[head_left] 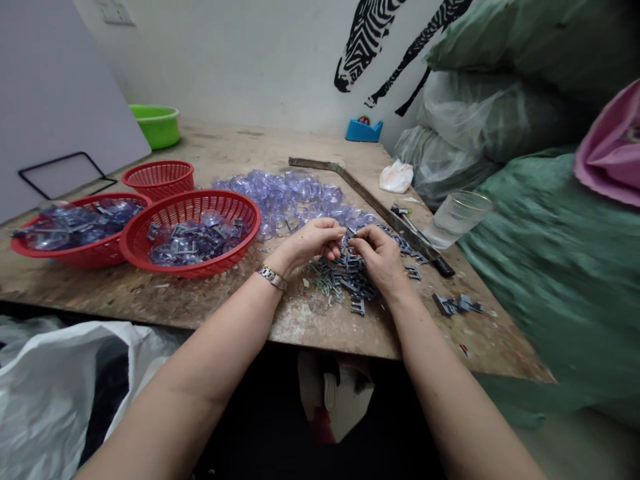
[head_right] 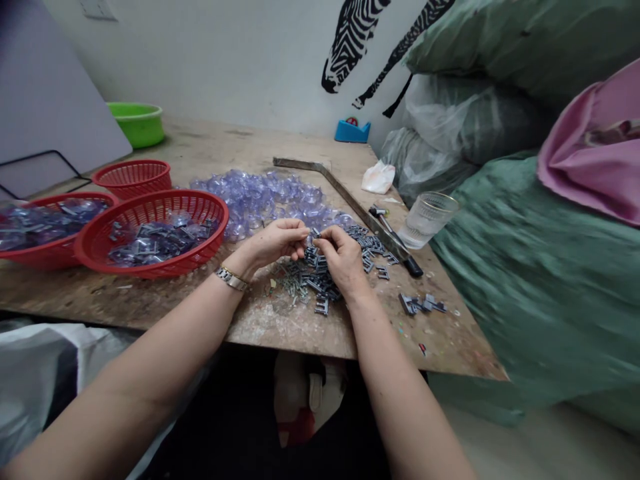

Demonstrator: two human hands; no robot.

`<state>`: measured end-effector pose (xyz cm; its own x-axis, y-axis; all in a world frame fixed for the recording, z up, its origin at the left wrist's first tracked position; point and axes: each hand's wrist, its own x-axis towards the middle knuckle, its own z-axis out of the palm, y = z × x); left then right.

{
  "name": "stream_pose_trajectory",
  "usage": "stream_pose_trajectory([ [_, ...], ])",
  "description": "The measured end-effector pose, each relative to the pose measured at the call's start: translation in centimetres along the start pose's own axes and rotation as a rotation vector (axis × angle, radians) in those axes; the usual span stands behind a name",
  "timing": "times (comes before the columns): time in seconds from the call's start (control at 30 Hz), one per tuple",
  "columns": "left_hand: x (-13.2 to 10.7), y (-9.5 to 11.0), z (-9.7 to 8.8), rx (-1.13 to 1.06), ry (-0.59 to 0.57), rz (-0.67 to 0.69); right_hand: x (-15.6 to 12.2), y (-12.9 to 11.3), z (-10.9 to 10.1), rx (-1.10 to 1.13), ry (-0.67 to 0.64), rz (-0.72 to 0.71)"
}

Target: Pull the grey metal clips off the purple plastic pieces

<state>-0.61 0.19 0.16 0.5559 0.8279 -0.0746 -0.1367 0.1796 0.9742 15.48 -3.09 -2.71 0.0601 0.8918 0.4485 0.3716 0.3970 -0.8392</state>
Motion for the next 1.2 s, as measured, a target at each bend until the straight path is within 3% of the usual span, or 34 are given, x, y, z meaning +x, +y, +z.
stream_pose_trajectory([
  [0.2, 0.2, -0.3, -0.1, -0.014, -0.011, 0.022, 0.3, 0.5, 0.4, 0.197, -0.010, 0.091],
  [0.5, 0.0, -0.2, 0.4, 0.075, 0.009, 0.028, 0.4, 0.2, -0.2, 0.188, -0.108, 0.113],
  [1.2, 0.2, -0.5, 1.0, 0.137, 0.002, 0.104, -0.1, -0.2, 0.4, 0.107, 0.043, 0.020],
])
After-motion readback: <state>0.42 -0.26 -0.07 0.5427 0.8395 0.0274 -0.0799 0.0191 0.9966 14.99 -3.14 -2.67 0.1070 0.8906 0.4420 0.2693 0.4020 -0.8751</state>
